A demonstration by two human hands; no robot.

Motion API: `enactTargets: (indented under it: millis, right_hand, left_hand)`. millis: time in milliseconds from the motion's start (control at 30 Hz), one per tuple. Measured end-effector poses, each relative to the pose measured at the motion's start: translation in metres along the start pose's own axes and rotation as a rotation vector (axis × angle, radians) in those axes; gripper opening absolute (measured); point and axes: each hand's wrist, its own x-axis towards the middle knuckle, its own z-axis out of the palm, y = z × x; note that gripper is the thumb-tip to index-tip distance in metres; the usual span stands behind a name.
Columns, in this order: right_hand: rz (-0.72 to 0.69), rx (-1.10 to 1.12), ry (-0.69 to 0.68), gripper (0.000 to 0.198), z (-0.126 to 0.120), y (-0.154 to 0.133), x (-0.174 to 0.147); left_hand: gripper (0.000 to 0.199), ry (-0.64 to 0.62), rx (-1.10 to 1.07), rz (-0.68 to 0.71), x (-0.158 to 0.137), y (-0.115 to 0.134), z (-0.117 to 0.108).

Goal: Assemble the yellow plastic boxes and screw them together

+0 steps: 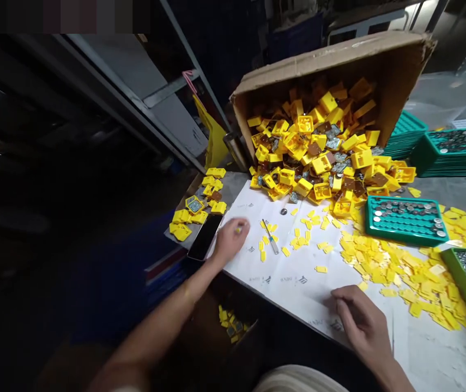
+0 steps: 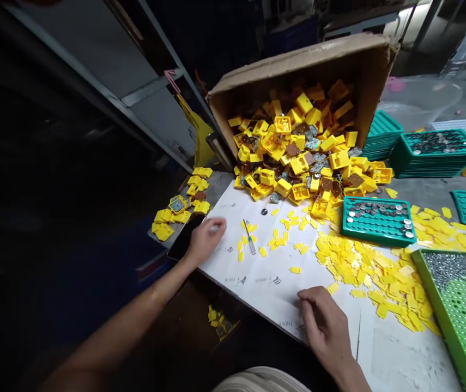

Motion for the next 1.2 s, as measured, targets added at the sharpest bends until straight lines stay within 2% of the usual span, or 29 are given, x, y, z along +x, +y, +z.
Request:
enactTargets:
  millis: [100,167,233,300,467,633,733,800,867,1000,1133,1200]
  right_hand:
    - [-0.002,0.009,0.022,0.011,-0.003,-0.007,0.0]
    - [0.014,-0.007,0.045,0.01,-0.008,-0.007,-0.004]
    - [0.04,-0.034,0.07,0.009,-0.015,-0.003,-0.012]
    - [0.07,-0.063,0.099,0.008,-0.02,0.002,-0.021]
    - [0.105,-0.058,0.109,0.009,-0.026,0.009,-0.025]
    - [0.112,0.065,0.055,0.009,-0.022,0.005,-0.007]
    - [0.354,0.255,-0.018,0.015,-0.014,0.0,0.012]
    - [0.577,0.484,-0.069,0.028,-0.006,-0.004,0.029]
    - [0.73,0.741,-0.099,0.045,0.003,-0.009,0.048]
    - [0.834,1.057,-0.151,0.062,0.011,-0.01,0.078]
    - [0.851,1.02,-0.135,0.067,0.011,-0.005,0.083]
    - [0.798,0.994,-0.173,0.064,0.01,-0.002,0.079]
  left_hand:
    - [0.038,0.085,-0.078,-0.01,0.085,0.025,0.039]
    - [0.049,0.099,-0.128,-0.003,0.124,0.037,0.06]
    - [0.053,0.088,-0.183,-0.013,0.143,0.044,0.072]
    - [0.05,0.075,-0.247,-0.046,0.144,0.048,0.076]
    - [0.04,-0.024,-0.488,-0.217,0.109,0.051,0.069]
    - [0.026,-0.288,-0.818,-0.444,0.061,0.07,0.048]
    - [0.033,-0.447,-0.951,-0.553,0.029,0.083,0.037]
    - [0.038,-0.541,-1.022,-0.616,0.008,0.09,0.033]
    - [0.041,-0.669,-1.161,-0.685,-0.012,0.095,0.033]
    - [0.045,-0.912,-1.375,-0.736,-0.04,0.104,0.04]
    - [0.043,-1.016,-1.4,-0.752,-0.055,0.119,0.048]
    - [0.043,-1.056,-1.42,-0.774,-0.058,0.127,0.051]
